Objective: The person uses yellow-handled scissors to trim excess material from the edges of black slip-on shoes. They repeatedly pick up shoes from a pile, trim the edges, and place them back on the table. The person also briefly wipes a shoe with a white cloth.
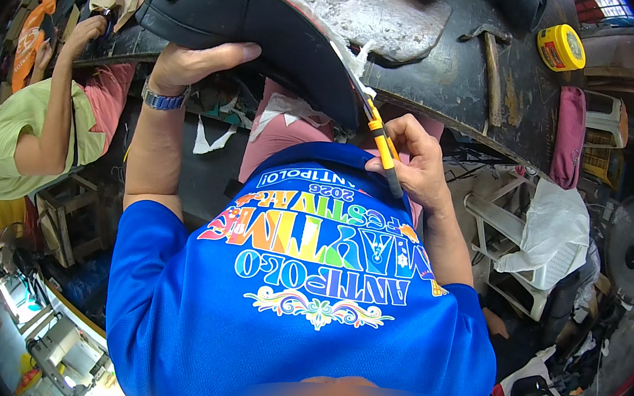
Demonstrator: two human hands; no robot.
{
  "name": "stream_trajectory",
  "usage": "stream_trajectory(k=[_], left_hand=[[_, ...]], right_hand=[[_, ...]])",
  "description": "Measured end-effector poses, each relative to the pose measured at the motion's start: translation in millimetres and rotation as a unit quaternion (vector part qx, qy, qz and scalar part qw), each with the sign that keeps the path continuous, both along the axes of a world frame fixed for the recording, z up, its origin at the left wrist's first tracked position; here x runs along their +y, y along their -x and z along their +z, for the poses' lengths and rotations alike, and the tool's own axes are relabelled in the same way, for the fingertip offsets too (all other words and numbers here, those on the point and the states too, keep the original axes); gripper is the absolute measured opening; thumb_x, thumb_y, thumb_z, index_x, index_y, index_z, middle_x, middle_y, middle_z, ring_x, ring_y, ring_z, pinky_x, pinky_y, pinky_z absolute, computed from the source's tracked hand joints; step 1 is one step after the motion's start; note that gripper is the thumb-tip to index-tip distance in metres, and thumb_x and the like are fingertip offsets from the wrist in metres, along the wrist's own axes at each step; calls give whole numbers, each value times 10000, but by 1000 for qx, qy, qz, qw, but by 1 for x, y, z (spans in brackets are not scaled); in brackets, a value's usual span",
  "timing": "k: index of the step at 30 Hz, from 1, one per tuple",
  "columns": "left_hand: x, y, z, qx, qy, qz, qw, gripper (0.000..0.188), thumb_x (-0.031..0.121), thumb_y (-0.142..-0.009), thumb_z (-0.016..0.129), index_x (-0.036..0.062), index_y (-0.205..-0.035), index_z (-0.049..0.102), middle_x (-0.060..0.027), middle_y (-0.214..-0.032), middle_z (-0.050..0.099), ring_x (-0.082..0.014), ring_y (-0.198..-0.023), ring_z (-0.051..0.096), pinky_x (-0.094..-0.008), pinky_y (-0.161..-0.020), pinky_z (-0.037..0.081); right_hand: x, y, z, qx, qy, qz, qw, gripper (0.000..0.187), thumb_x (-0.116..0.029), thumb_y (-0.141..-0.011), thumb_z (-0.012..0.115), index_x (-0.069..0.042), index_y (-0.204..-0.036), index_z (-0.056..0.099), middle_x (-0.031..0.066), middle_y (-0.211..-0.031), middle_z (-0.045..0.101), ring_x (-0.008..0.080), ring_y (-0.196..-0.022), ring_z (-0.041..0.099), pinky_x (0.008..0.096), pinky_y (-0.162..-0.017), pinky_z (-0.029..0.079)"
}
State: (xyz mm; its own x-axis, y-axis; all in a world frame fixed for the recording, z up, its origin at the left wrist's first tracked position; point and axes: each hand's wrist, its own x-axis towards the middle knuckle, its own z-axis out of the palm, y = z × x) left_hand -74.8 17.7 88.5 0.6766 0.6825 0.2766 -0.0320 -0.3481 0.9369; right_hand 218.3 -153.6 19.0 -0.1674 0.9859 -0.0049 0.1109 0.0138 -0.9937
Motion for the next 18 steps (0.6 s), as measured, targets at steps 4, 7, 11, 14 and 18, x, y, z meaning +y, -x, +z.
stream_trajectory(k=[4, 7, 11, 14, 18], left_hand=[[-2, -1, 0, -8, 1, 33, 999, 720, -33, -692, 617, -44, -1388, 436, -174, -1271, 604, -226, -1138, 610, -352, -1036, 433], [-1, 1, 1, 44, 19, 10, 999, 704, -32, -706, 620, -46, -1386, 438, -179, -1293, 589, -227, -1142, 608, -354, -1039, 429], [1, -2, -2, -25, 31, -49, 998, 641, -31, -753, 616, -48, -1372, 450, -181, -1318, 567, -231, -1161, 593, -358, -1045, 424], [5, -4, -2, -26, -1, -100, 995, 557, -35, -821, 607, -42, -1357, 457, -195, -1407, 494, -248, -1207, 563, -367, -1053, 422], [0, -6, -1, -8, 47, -95, 994, 615, -22, -770, 615, -53, -1363, 455, -188, -1350, 540, -230, -1165, 589, -358, -1043, 427]], right_hand=[[-3, 0, -3, 0, 20, -11, 1000, 334, -164, -733, 836, -46, -903, 574, -35, -717, 539, 23, -618, 433, 204, -546, 327], [-3, -1, -2, -5, 39, -12, 999, 317, -150, -746, 828, -49, -893, 567, -44, -702, 531, 14, -615, 431, 200, -540, 323], [0, -4, -1, -16, 42, 10, 999, 342, -168, -744, 834, -41, -915, 567, -27, -753, 537, 28, -654, 453, 204, -566, 349], [7, -5, -2, -4, 30, 38, 999, 400, -209, -719, 855, -31, -939, 570, -5, -796, 538, 51, -686, 473, 216, -594, 375], [17, -7, -2, -27, 23, 70, 997, 476, -258, -679, 881, -25, -966, 581, 17, -811, 540, 73, -700, 488, 232, -615, 396]])
